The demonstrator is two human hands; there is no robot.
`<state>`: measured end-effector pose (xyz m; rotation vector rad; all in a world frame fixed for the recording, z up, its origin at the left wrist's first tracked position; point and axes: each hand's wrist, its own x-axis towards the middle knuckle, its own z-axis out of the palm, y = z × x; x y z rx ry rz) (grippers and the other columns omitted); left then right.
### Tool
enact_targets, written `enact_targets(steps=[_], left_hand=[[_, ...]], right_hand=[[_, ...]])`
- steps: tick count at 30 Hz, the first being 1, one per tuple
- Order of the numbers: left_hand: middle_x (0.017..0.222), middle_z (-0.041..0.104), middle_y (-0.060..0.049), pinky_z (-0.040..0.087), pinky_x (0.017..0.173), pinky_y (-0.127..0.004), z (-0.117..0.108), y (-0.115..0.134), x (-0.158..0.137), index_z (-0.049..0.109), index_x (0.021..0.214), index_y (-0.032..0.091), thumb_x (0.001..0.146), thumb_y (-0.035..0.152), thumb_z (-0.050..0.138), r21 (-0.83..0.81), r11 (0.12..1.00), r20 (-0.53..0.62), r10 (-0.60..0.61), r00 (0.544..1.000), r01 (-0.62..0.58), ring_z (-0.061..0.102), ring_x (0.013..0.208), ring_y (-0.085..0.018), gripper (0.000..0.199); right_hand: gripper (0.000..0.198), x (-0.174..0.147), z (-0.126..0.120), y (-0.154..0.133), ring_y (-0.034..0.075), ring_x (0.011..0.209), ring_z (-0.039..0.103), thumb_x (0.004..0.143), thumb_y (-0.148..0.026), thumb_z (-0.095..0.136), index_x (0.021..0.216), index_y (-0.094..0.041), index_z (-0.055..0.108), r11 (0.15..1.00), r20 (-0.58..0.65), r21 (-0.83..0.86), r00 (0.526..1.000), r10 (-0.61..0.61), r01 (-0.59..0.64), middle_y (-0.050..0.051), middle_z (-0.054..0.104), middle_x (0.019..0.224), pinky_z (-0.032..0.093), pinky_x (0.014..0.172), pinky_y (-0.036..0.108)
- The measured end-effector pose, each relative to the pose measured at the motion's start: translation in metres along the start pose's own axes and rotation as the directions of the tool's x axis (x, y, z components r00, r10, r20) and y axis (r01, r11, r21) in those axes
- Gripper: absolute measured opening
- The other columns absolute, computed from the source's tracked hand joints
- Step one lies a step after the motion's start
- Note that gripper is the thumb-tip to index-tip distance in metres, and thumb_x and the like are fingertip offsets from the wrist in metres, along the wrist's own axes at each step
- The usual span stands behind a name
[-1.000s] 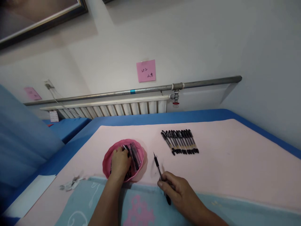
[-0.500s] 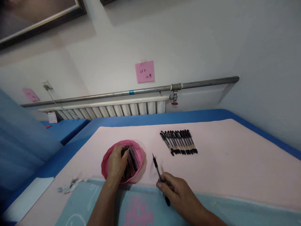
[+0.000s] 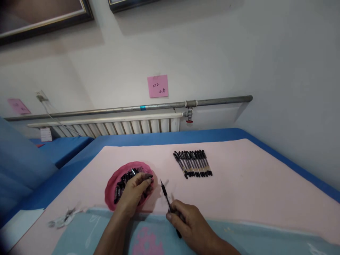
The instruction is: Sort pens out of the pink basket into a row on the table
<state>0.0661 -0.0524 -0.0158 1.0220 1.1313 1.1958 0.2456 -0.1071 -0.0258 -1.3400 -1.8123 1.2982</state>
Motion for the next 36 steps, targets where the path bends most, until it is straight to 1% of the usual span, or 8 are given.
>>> enact_targets(steps=[3, 9, 15, 20, 25, 29, 33, 36], left_hand=[[0.076, 0.065, -0.005, 0.043, 0.058, -0.022, 0.0040, 0.0018, -0.0024, 0.059, 0.078, 0.013, 0.058, 0.030, 0.074, -0.225, 0.971, 0.026, -0.075, 0.997, 0.079, 0.060, 0.064, -0.012, 0.029], [0.076, 0.067, -0.006, 0.045, 0.062, -0.024, 0.0085, 0.0039, -0.0063, 0.060, 0.077, 0.012, 0.057, 0.028, 0.076, -0.333, 0.935, 0.075, -0.107, 0.991, 0.126, 0.062, 0.067, -0.014, 0.031], [0.076, 0.066, -0.006, 0.042, 0.061, -0.023, 0.0077, 0.0017, -0.0077, 0.062, 0.078, 0.012, 0.059, 0.025, 0.075, -0.301, 0.949, 0.143, -0.058, 0.988, 0.099, 0.060, 0.067, -0.012, 0.026], [0.077, 0.064, -0.005, 0.041, 0.062, -0.024, 0.0072, 0.0007, -0.0076, 0.065, 0.080, 0.012, 0.060, 0.027, 0.073, -0.199, 0.977, 0.161, -0.039, 0.986, 0.071, 0.058, 0.069, -0.013, 0.027], [0.074, 0.063, -0.003, 0.040, 0.062, -0.024, 0.0076, 0.0017, -0.0080, 0.066, 0.079, 0.014, 0.063, 0.026, 0.070, -0.102, 0.993, 0.200, -0.032, 0.979, 0.053, 0.056, 0.065, -0.012, 0.020], [0.073, 0.063, -0.002, 0.040, 0.063, -0.024, 0.0068, 0.0004, -0.0077, 0.066, 0.078, 0.014, 0.065, 0.024, 0.068, -0.092, 0.995, 0.215, -0.018, 0.976, 0.039, 0.055, 0.065, -0.011, 0.016], [0.069, 0.062, -0.001, 0.039, 0.061, -0.023, 0.0066, -0.0004, -0.0081, 0.064, 0.081, 0.013, 0.066, 0.025, 0.068, -0.105, 0.993, 0.218, -0.028, 0.975, 0.052, 0.055, 0.063, -0.010, 0.019], [0.068, 0.061, -0.001, 0.039, 0.060, -0.023, 0.0072, 0.0001, -0.0083, 0.064, 0.080, 0.013, 0.066, 0.024, 0.068, -0.113, 0.992, 0.218, -0.024, 0.976, 0.050, 0.055, 0.061, -0.010, 0.018]], right_hand=[[0.021, -0.0002, 0.0005, 0.0021, 0.011, 0.052, 0.040, 0.080, -0.038, 0.044, 0.067, -0.021, 0.044, 0.999, 0.012, -0.033, 1.000, -0.022, 0.022, -0.006, 0.039, 0.056, 0.034, 0.052, 0.021], [0.021, 0.0002, 0.0009, 0.0051, 0.011, 0.053, 0.040, 0.081, -0.036, 0.044, 0.068, -0.020, 0.047, 0.990, 0.013, -0.135, 0.999, -0.049, 0.050, -0.006, 0.040, 0.056, 0.032, 0.052, 0.021], [0.019, 0.0013, 0.0003, 0.0039, 0.010, 0.052, 0.039, 0.082, -0.033, 0.045, 0.067, -0.020, 0.047, 0.987, 0.021, -0.146, 0.998, -0.063, 0.065, -0.006, 0.040, 0.055, 0.032, 0.052, 0.021], [0.020, 0.0020, -0.0002, 0.0038, 0.010, 0.052, 0.040, 0.081, -0.034, 0.046, 0.066, -0.021, 0.047, 0.986, 0.009, -0.152, 0.997, -0.073, 0.073, -0.006, 0.040, 0.054, 0.032, 0.052, 0.021], [0.020, 0.0017, 0.0002, 0.0043, 0.011, 0.053, 0.040, 0.081, -0.032, 0.046, 0.066, -0.020, 0.047, 0.985, 0.007, -0.153, 0.997, -0.074, 0.074, -0.006, 0.041, 0.055, 0.033, 0.052, 0.021], [0.019, 0.0013, 0.0002, 0.0040, 0.011, 0.054, 0.040, 0.081, -0.032, 0.046, 0.066, -0.020, 0.047, 0.985, 0.002, -0.157, 0.997, -0.078, 0.078, -0.006, 0.040, 0.056, 0.033, 0.053, 0.021], [0.020, 0.0010, 0.0007, 0.0036, 0.011, 0.055, 0.040, 0.081, -0.032, 0.046, 0.067, -0.020, 0.049, 0.986, -0.015, -0.150, 0.997, -0.077, 0.074, -0.005, 0.041, 0.058, 0.033, 0.053, 0.022], [0.014, 0.0004, 0.0014, 0.0027, 0.011, 0.054, 0.039, 0.080, -0.032, 0.047, 0.071, -0.021, 0.050, 0.990, -0.033, -0.125, 0.997, -0.065, 0.061, -0.006, 0.040, 0.057, 0.032, 0.053, 0.022]])
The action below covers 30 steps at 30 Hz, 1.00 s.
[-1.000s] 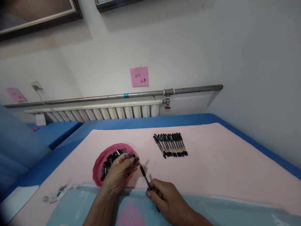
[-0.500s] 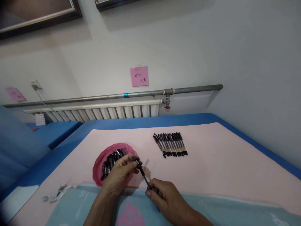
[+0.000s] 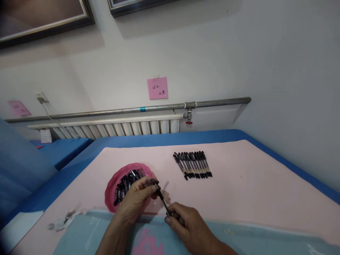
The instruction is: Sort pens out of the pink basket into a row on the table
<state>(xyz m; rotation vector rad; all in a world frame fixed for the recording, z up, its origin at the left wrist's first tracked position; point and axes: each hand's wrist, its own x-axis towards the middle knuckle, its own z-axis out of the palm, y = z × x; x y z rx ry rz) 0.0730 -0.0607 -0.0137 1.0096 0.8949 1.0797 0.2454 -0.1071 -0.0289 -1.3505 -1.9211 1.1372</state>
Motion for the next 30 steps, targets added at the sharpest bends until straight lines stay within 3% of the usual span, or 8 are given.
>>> enact_targets(steps=[6, 12, 15, 19, 23, 27, 30], left_hand=[[0.070, 0.061, -0.002, 0.040, 0.060, -0.023, 0.0019, 0.0026, -0.0011, 0.063, 0.075, 0.012, 0.065, 0.024, 0.068, -0.012, 1.000, -0.030, -0.013, 0.999, 0.013, 0.055, 0.060, -0.010, 0.017], [0.069, 0.061, -0.003, 0.043, 0.059, -0.024, 0.0054, 0.0035, -0.0039, 0.061, 0.073, 0.011, 0.065, 0.026, 0.069, -0.062, 0.997, 0.035, -0.048, 0.998, 0.050, 0.056, 0.058, -0.011, 0.019], [0.067, 0.061, -0.002, 0.043, 0.057, -0.022, 0.0059, 0.0016, -0.0031, 0.061, 0.072, 0.011, 0.064, 0.026, 0.071, -0.055, 0.998, -0.043, -0.021, 0.999, 0.019, 0.055, 0.056, -0.009, 0.020], [0.068, 0.062, -0.003, 0.044, 0.054, -0.021, 0.0037, 0.0013, -0.0004, 0.060, 0.072, 0.011, 0.063, 0.027, 0.072, -0.110, 0.993, -0.165, 0.018, 0.986, -0.036, 0.056, 0.058, -0.010, 0.022], [0.068, 0.062, -0.003, 0.046, 0.054, -0.022, 0.0018, 0.0033, 0.0003, 0.059, 0.070, 0.011, 0.061, 0.027, 0.073, -0.145, 0.989, -0.171, 0.009, 0.985, -0.034, 0.058, 0.061, -0.011, 0.023], [0.069, 0.062, -0.004, 0.047, 0.054, -0.022, 0.0015, 0.0036, -0.0014, 0.060, 0.072, 0.010, 0.062, 0.028, 0.073, -0.138, 0.990, -0.159, 0.003, 0.987, -0.025, 0.058, 0.061, -0.012, 0.024], [0.069, 0.062, -0.003, 0.047, 0.053, -0.021, 0.0005, 0.0031, -0.0013, 0.059, 0.072, 0.011, 0.062, 0.028, 0.073, -0.138, 0.990, -0.193, 0.001, 0.981, -0.028, 0.058, 0.061, -0.011, 0.024]], right_hand=[[0.010, -0.0013, 0.0008, 0.0010, 0.011, 0.054, 0.038, 0.078, -0.031, 0.050, 0.076, -0.022, 0.047, 0.998, -0.040, 0.057, 0.999, 0.035, -0.033, -0.007, 0.039, 0.057, 0.031, 0.053, 0.022], [0.020, -0.0014, 0.0004, 0.0054, 0.012, 0.057, 0.042, 0.085, -0.037, 0.042, 0.081, -0.020, 0.053, 0.997, -0.041, 0.068, 0.998, -0.044, 0.047, -0.005, 0.044, 0.061, 0.034, 0.057, 0.023], [0.020, -0.0005, 0.0005, 0.0046, 0.013, 0.060, 0.044, 0.085, -0.036, 0.042, 0.089, -0.021, 0.055, 0.995, -0.048, 0.074, 0.997, -0.057, 0.060, -0.004, 0.047, 0.064, 0.035, 0.059, 0.023], [0.013, -0.0003, 0.0015, 0.0022, 0.011, 0.054, 0.038, 0.075, -0.028, 0.053, 0.086, -0.022, 0.051, 0.998, -0.068, 0.053, 0.997, 0.035, -0.032, -0.007, 0.038, 0.059, 0.031, 0.053, 0.022], [0.008, -0.0006, 0.0018, 0.0043, 0.012, 0.055, 0.039, 0.078, -0.029, 0.047, 0.075, -0.022, 0.046, 0.999, -0.131, 0.010, 0.990, 0.050, -0.049, -0.007, 0.037, 0.056, 0.031, 0.054, 0.023], [0.019, -0.0002, 0.0008, 0.0071, 0.013, 0.059, 0.044, 0.085, -0.034, 0.039, 0.078, -0.021, 0.050, 0.999, -0.078, 0.026, 0.997, -0.019, 0.021, -0.004, 0.044, 0.061, 0.035, 0.057, 0.024], [0.015, 0.0001, 0.0007, 0.0049, 0.013, 0.059, 0.043, 0.081, -0.034, 0.047, 0.087, -0.021, 0.053, 1.000, -0.106, 0.011, 0.994, 0.006, -0.004, -0.005, 0.043, 0.062, 0.035, 0.057, 0.023]])
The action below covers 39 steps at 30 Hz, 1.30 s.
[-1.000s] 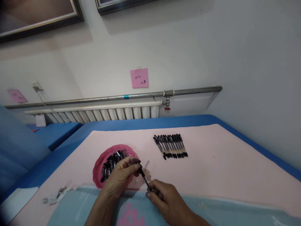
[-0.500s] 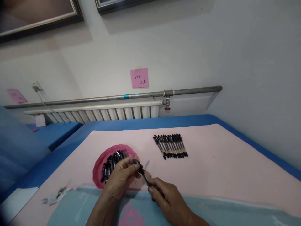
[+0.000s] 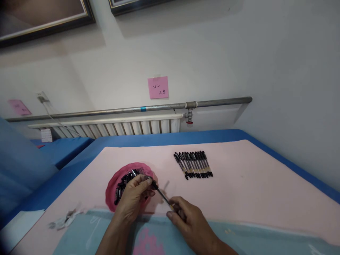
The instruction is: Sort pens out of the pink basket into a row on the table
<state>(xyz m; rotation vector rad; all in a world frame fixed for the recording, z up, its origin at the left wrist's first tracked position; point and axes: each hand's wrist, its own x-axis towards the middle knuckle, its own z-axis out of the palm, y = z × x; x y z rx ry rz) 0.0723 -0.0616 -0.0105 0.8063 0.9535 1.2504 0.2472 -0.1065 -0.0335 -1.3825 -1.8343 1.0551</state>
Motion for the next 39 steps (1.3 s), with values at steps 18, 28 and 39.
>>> enact_targets(steps=[18, 28, 39], left_hand=[[0.067, 0.061, -0.002, 0.047, 0.049, -0.020, -0.0015, -0.0013, 0.0030, 0.057, 0.070, 0.011, 0.060, 0.029, 0.074, -0.012, 1.000, -0.041, -0.013, 0.999, 0.013, 0.057, 0.059, -0.010, 0.027], [0.064, 0.061, -0.001, 0.047, 0.048, -0.019, -0.0007, 0.0006, 0.0025, 0.057, 0.069, 0.012, 0.057, 0.031, 0.076, -0.033, 0.999, -0.071, -0.033, 0.997, 0.031, 0.058, 0.056, -0.010, 0.029], [0.064, 0.060, -0.001, 0.047, 0.049, -0.019, -0.0005, 0.0002, 0.0025, 0.057, 0.069, 0.012, 0.058, 0.031, 0.075, -0.011, 1.000, -0.089, -0.027, 0.996, 0.026, 0.057, 0.056, -0.010, 0.028]], right_hand=[[0.017, 0.0002, -0.0004, -0.0011, 0.014, 0.061, 0.049, 0.082, -0.032, 0.042, 0.076, -0.021, 0.053, 0.997, -0.058, -0.072, 0.998, -0.029, 0.025, -0.002, 0.051, 0.064, 0.039, 0.059, 0.023], [0.015, 0.0002, -0.0015, -0.0027, 0.014, 0.059, 0.048, 0.082, -0.030, 0.043, 0.076, -0.021, 0.054, 0.996, -0.092, -0.083, 0.995, -0.036, 0.029, -0.003, 0.051, 0.062, 0.040, 0.058, 0.023], [0.020, -0.0005, -0.0019, -0.0017, 0.015, 0.064, 0.052, 0.085, -0.032, 0.040, 0.083, -0.021, 0.056, 0.994, -0.069, -0.076, 0.994, -0.081, 0.075, 0.000, 0.056, 0.070, 0.042, 0.062, 0.025]])
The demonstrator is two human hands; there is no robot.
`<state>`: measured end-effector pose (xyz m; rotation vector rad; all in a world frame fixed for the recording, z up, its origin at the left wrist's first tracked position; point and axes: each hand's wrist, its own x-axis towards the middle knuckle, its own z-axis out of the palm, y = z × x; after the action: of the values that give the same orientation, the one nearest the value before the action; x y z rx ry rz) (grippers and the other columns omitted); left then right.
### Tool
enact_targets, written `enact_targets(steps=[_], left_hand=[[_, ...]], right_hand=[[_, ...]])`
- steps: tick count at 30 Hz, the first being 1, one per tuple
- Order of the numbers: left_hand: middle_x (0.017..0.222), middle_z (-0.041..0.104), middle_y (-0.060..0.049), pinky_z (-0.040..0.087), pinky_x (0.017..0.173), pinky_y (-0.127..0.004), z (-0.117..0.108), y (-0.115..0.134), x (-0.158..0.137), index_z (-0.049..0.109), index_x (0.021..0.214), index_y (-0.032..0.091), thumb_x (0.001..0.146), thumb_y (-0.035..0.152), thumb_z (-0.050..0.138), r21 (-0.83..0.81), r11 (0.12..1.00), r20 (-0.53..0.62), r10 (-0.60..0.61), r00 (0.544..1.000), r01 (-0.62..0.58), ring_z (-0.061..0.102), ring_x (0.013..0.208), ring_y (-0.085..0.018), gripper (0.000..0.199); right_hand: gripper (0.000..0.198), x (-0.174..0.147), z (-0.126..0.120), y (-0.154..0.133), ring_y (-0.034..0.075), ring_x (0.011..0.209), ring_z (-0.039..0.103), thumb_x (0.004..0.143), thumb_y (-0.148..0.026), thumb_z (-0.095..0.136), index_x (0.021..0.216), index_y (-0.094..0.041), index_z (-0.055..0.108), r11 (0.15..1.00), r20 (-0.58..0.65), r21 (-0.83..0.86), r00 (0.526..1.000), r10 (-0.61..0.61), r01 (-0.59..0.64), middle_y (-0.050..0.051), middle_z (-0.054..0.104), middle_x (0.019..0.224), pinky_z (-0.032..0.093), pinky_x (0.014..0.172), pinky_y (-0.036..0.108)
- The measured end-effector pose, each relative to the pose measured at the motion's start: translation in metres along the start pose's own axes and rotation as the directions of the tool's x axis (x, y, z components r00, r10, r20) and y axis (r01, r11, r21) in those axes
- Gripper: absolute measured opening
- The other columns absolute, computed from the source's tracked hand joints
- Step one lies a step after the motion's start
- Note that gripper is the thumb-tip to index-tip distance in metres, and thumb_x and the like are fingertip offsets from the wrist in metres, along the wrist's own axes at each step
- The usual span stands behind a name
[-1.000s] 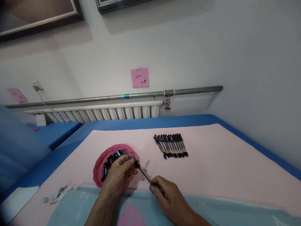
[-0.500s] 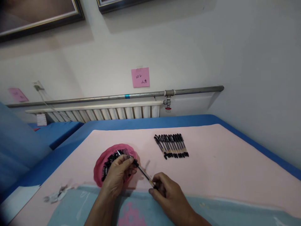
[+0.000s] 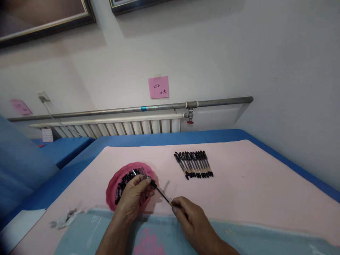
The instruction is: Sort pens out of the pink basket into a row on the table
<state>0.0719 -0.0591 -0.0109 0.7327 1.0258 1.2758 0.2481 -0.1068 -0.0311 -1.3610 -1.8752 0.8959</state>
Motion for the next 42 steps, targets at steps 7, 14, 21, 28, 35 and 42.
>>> enact_targets(steps=[7, 14, 21, 28, 35, 42], left_hand=[[0.064, 0.060, -0.001, 0.046, 0.048, -0.019, -0.0004, -0.0003, 0.0004, 0.056, 0.068, 0.012, 0.058, 0.030, 0.075, -0.004, 1.000, 0.015, -0.008, 1.000, 0.008, 0.057, 0.056, -0.009, 0.028], [0.063, 0.060, -0.001, 0.046, 0.049, -0.019, -0.0001, 0.0000, 0.0010, 0.056, 0.068, 0.012, 0.058, 0.030, 0.075, -0.006, 1.000, 0.002, -0.008, 1.000, 0.008, 0.058, 0.056, -0.010, 0.028], [0.063, 0.060, -0.001, 0.045, 0.048, -0.020, -0.0001, 0.0003, 0.0005, 0.056, 0.067, 0.013, 0.055, 0.031, 0.076, -0.006, 1.000, -0.004, -0.014, 1.000, 0.014, 0.059, 0.057, -0.011, 0.029], [0.063, 0.059, 0.000, 0.045, 0.048, -0.019, 0.0000, 0.0001, 0.0007, 0.056, 0.067, 0.012, 0.056, 0.031, 0.076, -0.002, 1.000, 0.001, -0.005, 1.000, 0.005, 0.058, 0.056, -0.011, 0.029], [0.062, 0.058, 0.000, 0.045, 0.048, -0.020, 0.0003, 0.0009, -0.0006, 0.057, 0.066, 0.013, 0.055, 0.032, 0.076, 0.007, 1.000, -0.004, -0.004, 1.000, 0.004, 0.058, 0.056, -0.011, 0.030], [0.060, 0.060, -0.001, 0.044, 0.051, -0.021, 0.0002, 0.0014, -0.0015, 0.056, 0.063, 0.013, 0.056, 0.032, 0.075, 0.053, 0.999, 0.003, 0.008, 1.000, -0.008, 0.058, 0.056, -0.011, 0.029]], right_hand=[[0.010, 0.0006, 0.0011, 0.0017, 0.014, 0.056, 0.048, 0.078, -0.028, 0.048, 0.081, -0.021, 0.054, 0.995, -0.035, -0.053, 0.996, 0.080, -0.082, -0.004, 0.049, 0.059, 0.040, 0.055, 0.024], [0.015, 0.0003, 0.0002, -0.0007, 0.015, 0.060, 0.052, 0.078, -0.028, 0.048, 0.089, -0.021, 0.056, 0.998, -0.058, -0.054, 0.998, 0.027, -0.030, -0.001, 0.054, 0.065, 0.044, 0.059, 0.025], [0.022, 0.0007, 0.0003, 0.0004, 0.016, 0.068, 0.057, 0.085, -0.033, 0.039, 0.092, -0.022, 0.057, 0.999, -0.046, 0.001, 0.998, -0.044, 0.044, 0.002, 0.062, 0.076, 0.045, 0.064, 0.026], [0.016, 0.0011, 0.0017, 0.0025, 0.015, 0.060, 0.053, 0.083, -0.031, 0.042, 0.084, -0.021, 0.054, 0.998, -0.060, -0.058, 0.998, 0.028, -0.031, -0.001, 0.054, 0.063, 0.043, 0.058, 0.025], [0.014, 0.0012, 0.0016, 0.0030, 0.015, 0.060, 0.052, 0.077, -0.027, 0.050, 0.089, -0.023, 0.055, 0.996, -0.089, -0.072, 0.995, 0.045, -0.052, -0.003, 0.053, 0.064, 0.043, 0.057, 0.024], [0.021, 0.0023, -0.0006, 0.0012, 0.015, 0.063, 0.054, 0.085, -0.034, 0.040, 0.085, -0.021, 0.056, 0.999, -0.039, -0.035, 0.999, 0.027, -0.029, 0.000, 0.058, 0.068, 0.043, 0.060, 0.025]])
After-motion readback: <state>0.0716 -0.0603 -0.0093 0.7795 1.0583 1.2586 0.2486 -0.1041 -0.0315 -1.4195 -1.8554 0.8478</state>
